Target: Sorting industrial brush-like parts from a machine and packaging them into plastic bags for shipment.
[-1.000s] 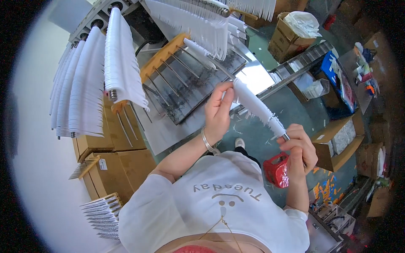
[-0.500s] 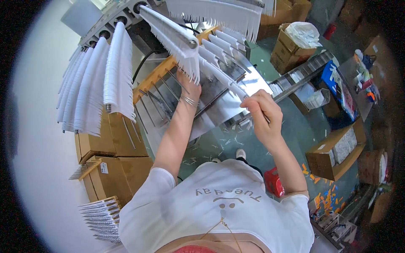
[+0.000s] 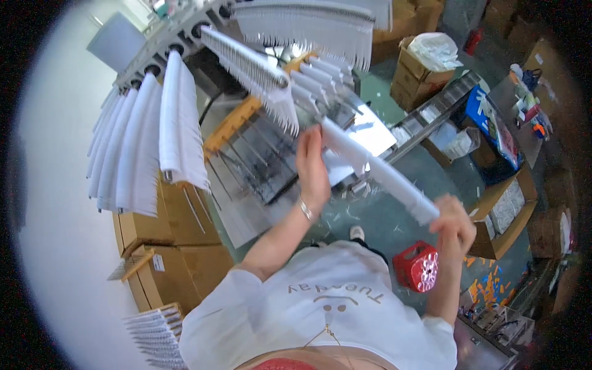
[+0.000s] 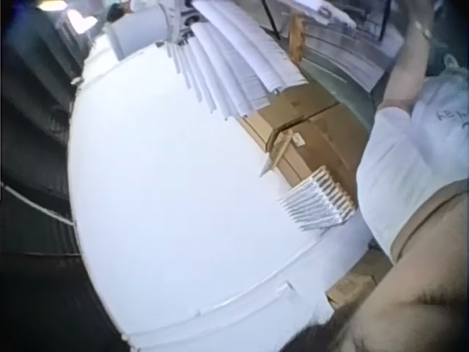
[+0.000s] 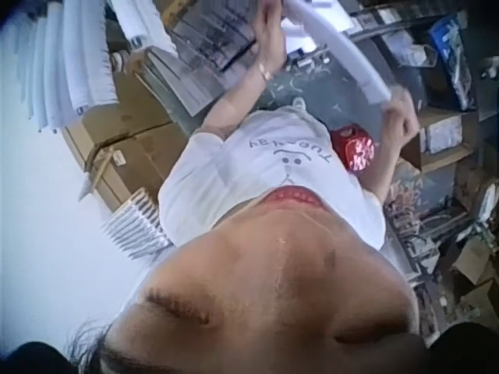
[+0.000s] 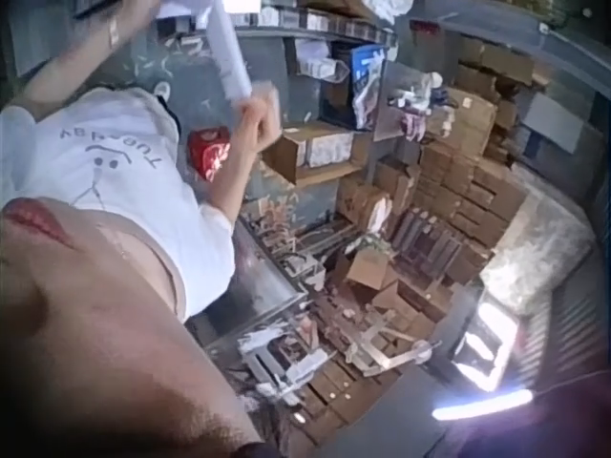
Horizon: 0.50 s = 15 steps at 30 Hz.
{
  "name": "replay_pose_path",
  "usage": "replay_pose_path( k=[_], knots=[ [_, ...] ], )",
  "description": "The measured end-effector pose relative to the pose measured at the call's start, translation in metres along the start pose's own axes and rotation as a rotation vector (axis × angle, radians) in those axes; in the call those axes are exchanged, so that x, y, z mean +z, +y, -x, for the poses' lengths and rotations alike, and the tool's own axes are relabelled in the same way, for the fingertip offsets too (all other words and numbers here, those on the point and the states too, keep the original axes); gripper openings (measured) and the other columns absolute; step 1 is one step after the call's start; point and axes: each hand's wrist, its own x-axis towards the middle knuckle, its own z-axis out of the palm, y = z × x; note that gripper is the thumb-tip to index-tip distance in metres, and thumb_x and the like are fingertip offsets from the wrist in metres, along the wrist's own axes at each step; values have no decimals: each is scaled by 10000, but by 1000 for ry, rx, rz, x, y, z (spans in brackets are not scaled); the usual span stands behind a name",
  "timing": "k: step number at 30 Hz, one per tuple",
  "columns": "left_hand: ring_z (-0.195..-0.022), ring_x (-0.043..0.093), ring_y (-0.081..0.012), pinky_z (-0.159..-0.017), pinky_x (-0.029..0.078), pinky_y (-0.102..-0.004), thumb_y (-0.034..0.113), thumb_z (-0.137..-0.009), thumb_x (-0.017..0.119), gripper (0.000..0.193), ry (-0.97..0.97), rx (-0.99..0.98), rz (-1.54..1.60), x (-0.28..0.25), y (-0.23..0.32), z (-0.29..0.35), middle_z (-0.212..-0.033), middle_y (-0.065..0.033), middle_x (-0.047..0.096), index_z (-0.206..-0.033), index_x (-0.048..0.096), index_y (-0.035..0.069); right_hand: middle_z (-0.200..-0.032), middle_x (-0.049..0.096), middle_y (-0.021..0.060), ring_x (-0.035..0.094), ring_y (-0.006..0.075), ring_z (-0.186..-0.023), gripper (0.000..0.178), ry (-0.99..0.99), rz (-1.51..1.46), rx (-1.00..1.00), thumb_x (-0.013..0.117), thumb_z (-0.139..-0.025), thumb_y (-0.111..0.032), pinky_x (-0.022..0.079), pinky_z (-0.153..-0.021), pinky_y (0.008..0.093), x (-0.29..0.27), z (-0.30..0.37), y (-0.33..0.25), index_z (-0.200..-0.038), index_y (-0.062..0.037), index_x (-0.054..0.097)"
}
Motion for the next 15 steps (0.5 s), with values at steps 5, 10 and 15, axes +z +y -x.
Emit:
replay_pose_path(
  k=[5,10,15],
  knots=[
    [-802,592,-162,-751,427,-278,312,-958,471,270,-29,-424,474,31,8,24,-809,-63,626,-854,572,84,-651,450,6,467,207,-595,402,-271,410,-387,685,-685,-510,365,-547,350,22,32,-56,-706,-115,613],
    [-772,582,-142,-722,431,-272,292,-936,482,249,-217,-758,344,44,-33,24,-780,-60,619,-847,573,77,-635,453,-3,485,179,-579,241,-307,537,-469,747,-667,-278,372,-529,308,58,49,-65,-746,-113,591],
    [-682,581,-138,-619,443,-250,274,-903,539,243,-249,-906,282,64,-84,46,-746,-61,635,-789,605,71,-731,463,27,511,193,-696,210,-833,284,-272,674,-701,-160,384,-630,332,39,32,-57,-883,-109,583]
  ],
)
